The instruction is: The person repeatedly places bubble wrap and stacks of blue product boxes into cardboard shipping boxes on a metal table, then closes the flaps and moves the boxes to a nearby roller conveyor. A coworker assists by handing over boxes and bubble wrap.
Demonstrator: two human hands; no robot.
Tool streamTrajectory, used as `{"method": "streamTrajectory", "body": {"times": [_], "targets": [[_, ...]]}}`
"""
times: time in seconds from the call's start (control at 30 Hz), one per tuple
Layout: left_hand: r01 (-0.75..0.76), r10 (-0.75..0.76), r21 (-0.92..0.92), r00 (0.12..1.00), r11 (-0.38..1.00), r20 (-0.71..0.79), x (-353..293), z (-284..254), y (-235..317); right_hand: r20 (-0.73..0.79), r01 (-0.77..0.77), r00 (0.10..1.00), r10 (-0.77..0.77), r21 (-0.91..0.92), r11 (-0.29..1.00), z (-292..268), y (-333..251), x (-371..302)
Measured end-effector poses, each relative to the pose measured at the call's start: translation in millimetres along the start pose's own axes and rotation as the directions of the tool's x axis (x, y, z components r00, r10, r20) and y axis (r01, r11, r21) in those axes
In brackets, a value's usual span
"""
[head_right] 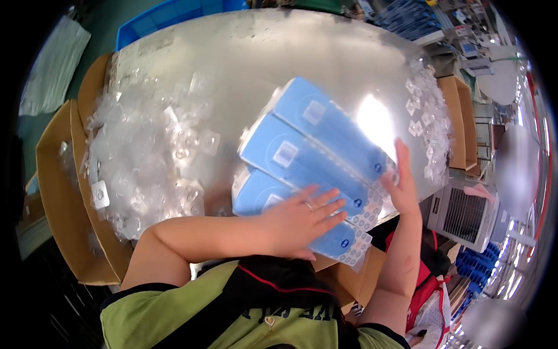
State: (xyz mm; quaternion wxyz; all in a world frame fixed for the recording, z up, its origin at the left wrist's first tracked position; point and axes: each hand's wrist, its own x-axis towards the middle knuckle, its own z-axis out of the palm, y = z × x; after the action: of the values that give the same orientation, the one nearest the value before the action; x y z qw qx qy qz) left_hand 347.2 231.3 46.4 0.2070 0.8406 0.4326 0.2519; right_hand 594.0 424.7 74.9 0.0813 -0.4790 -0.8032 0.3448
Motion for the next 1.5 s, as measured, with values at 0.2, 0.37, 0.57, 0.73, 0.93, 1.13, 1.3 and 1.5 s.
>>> {"method": "streamTrajectory", "body": {"times": [0.2,0.37,0.57,0.73,0.93,1.13,1.3,1.5], "targets": [[0.209,-0.707,-0.764,0.577,0.611,-0.408,-39,-28,-142,-0.384,0.194,0.846,0.371,0.869,0.455,77,148,-75],[-0.007,-0.784,-0.986,0.605,0.170,-0.139,-18,53,-166,-0.079,0.147,0.980,0.183,0.905,-0.399,110,76,-37],[-0.178,-0.493,-0.966,0.867,-0.186,-0.065,85,19,-17,-0.294,0.289,0.955,0.039,0.894,-0.343,-3,63,-229],[-0.082,-0.073,-0.991,0.993,0.106,-0.090,161,116,153,-0.541,0.528,0.713,0.446,0.833,0.166,-35,46,-487],[0.176,0.016,-0.982,0.984,0.066,0.177,77,227,223,-0.592,0.421,0.358,0.722,0.793,0.441,10,55,-637],[0.437,-0.272,-0.819,0.895,0.371,0.354,38,297,104,-0.394,0.209,0.281,0.875,0.915,0.345,122,195,-564],[-0.013,0.084,-0.469,0.988,0.883,0.130,76,215,137,-0.541,-0.449,0.688,0.483,0.206,0.870,51,135,-539],[-0.418,0.267,0.077,0.701,0.905,0.662,63,253,175,-0.057,-0.407,0.901,0.431,-0.457,0.791,95,153,-491]]}}
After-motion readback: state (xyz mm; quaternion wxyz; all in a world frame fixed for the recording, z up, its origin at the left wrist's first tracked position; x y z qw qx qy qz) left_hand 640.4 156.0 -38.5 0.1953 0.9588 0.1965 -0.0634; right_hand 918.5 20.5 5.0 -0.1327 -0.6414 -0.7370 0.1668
